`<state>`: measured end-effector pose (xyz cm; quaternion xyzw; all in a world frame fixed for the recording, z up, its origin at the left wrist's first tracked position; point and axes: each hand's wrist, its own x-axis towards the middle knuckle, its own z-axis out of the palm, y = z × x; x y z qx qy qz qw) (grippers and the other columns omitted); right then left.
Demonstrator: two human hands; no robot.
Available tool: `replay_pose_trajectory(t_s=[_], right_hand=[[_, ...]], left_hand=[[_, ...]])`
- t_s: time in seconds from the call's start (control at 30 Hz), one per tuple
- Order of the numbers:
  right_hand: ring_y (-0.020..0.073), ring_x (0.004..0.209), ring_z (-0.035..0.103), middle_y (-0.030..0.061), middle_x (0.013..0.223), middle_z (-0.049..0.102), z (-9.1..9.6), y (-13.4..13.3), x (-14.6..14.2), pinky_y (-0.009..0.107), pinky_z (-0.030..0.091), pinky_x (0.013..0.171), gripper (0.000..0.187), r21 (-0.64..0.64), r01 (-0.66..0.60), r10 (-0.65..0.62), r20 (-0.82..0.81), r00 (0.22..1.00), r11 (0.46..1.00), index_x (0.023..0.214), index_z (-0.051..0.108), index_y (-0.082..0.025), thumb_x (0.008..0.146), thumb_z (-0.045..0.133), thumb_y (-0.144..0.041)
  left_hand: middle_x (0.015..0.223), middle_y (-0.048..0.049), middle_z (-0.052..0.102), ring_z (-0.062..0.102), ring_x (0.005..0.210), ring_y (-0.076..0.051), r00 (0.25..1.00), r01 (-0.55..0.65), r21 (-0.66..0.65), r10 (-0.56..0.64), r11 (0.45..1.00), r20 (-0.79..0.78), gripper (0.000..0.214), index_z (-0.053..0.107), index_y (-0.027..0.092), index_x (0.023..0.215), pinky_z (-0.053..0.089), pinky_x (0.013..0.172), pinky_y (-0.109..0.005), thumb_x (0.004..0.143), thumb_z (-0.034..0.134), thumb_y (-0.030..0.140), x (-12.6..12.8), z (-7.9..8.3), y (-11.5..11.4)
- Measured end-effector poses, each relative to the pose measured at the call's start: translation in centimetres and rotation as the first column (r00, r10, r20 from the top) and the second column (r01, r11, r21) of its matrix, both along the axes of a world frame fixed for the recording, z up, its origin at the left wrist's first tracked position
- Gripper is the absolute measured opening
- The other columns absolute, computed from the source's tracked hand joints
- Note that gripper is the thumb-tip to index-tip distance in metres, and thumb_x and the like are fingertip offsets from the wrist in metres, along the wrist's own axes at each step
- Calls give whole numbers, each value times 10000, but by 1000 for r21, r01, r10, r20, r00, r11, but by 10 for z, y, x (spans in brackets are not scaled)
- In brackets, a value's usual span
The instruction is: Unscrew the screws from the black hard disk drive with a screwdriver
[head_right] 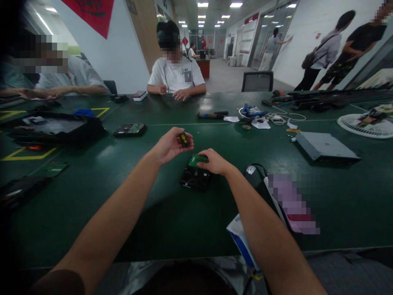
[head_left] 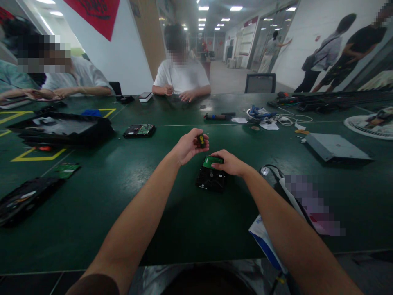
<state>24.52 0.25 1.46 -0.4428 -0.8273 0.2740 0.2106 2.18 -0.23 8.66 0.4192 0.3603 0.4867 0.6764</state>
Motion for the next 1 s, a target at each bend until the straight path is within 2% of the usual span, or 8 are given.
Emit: replay_pose_trajectory(t_s=[0.2, 0.37, 0.57, 0.87, 1.0], right_hand=[[287, 1182, 602, 117, 1233, 648, -3, 0, 1, 475, 469, 1080, 476, 7, -15, 15, -7, 1000, 1000, 1308, 680, -221, 859, 753, -363], [272, 1165, 601, 112, 1227, 638, -1, -1, 0, 462, 474, 1070, 473, -3, -9, 9, -5, 1000, 1000, 1311, 672, -223, 864, 752, -352], [272, 1162, 599, 110, 1223, 636, -1, 1, 1, 469, 471, 1072, 472, -16, -18, 18, -6, 1000, 1000, 1311, 675, -231, 864, 752, -362], [281, 1167, 592, 122, 1214, 653, -2, 2, 1, 473, 470, 1065, 466, 13, -38, 38, -6, 999, 999, 1307, 677, -209, 861, 751, -325], [286, 1174, 592, 123, 1227, 647, -2, 2, 1, 476, 467, 1072, 466, 4, -36, 36, -10, 999, 999, 1307, 682, -217, 861, 753, -335]], left_hand=[[845, -94, 664, 654, 835, -198, 999, -12, 32, 13, 999, -37, 273, 684, 127, 880, 598, 866, -402, 858, 677, 399, 0, 2, -1], [884, -93, 661, 626, 819, -199, 991, -31, 74, 40, 997, -127, 291, 660, 157, 886, 619, 785, -412, 823, 760, 424, -3, 6, -2], [948, -112, 666, 637, 816, -200, 978, -20, 136, 48, 991, -203, 314, 661, 154, 905, 622, 681, -368, 835, 757, 445, -4, 7, -3], [976, -113, 704, 678, 868, -212, 968, -27, 164, 67, 986, -243, 290, 680, 150, 918, 638, 717, -379, 838, 735, 423, -2, 12, -7], [972, -130, 722, 691, 894, -216, 972, 7, 169, 34, 986, -234, 306, 711, 127, 928, 620, 756, -356, 874, 677, 427, -2, 10, -7]])
